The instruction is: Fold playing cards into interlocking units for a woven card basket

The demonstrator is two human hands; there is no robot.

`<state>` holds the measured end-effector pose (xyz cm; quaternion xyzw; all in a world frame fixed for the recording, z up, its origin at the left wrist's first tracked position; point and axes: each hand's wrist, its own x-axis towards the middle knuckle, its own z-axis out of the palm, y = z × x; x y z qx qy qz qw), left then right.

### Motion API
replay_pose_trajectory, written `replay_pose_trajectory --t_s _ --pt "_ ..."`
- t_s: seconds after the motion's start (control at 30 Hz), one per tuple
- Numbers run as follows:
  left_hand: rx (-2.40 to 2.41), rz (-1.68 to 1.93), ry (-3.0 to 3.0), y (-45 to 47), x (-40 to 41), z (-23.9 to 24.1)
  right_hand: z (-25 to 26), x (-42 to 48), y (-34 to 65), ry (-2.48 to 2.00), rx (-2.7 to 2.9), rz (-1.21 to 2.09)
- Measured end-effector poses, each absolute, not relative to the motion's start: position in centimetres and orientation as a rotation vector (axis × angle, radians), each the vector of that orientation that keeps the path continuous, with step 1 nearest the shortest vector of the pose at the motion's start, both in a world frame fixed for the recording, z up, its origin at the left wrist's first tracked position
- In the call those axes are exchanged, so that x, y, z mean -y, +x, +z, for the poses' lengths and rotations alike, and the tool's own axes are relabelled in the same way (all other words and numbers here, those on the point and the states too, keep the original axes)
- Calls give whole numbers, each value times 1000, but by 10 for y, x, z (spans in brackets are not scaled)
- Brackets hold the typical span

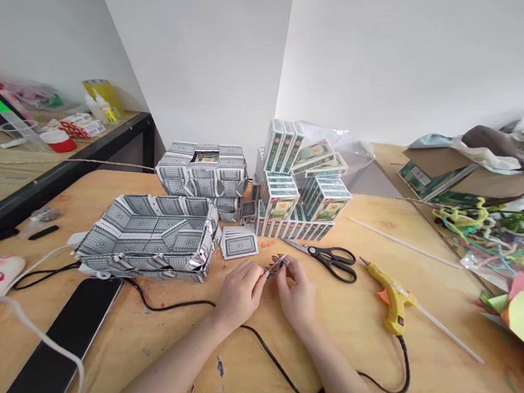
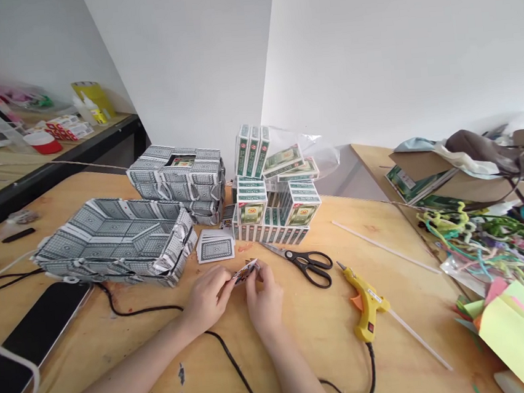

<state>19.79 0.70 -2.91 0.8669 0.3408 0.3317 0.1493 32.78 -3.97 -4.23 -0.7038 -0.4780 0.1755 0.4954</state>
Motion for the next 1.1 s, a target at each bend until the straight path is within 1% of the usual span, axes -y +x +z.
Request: replay_pose_trajectory --t_s 0.37,0.53,0.63,0.8,0.87,0.97,1.1 --pt "-899 892 2588 200 -2 -26 -40 42 327 -1742 1136 405" --pt "-917 888 2544 200 -2 -26 -38 43 326 -1760 1074 412" --pt "-1059 889 2414 201 -4 -28 -36 40 328 -1688 1004 510" --pt "-1229 934 2093 199 -13 -32 -35 33 331 -1435 972 830" --pt "-1265 942 2041 198 -15 -33 -36 32 332 -1425 1006 872" --pt "-1261 956 2040 198 -14 -32 -38 35 332 -1513 1075 784" --pt "-1169 931 2076 199 -8 -31 -41 39 334 -1698 1217 518"
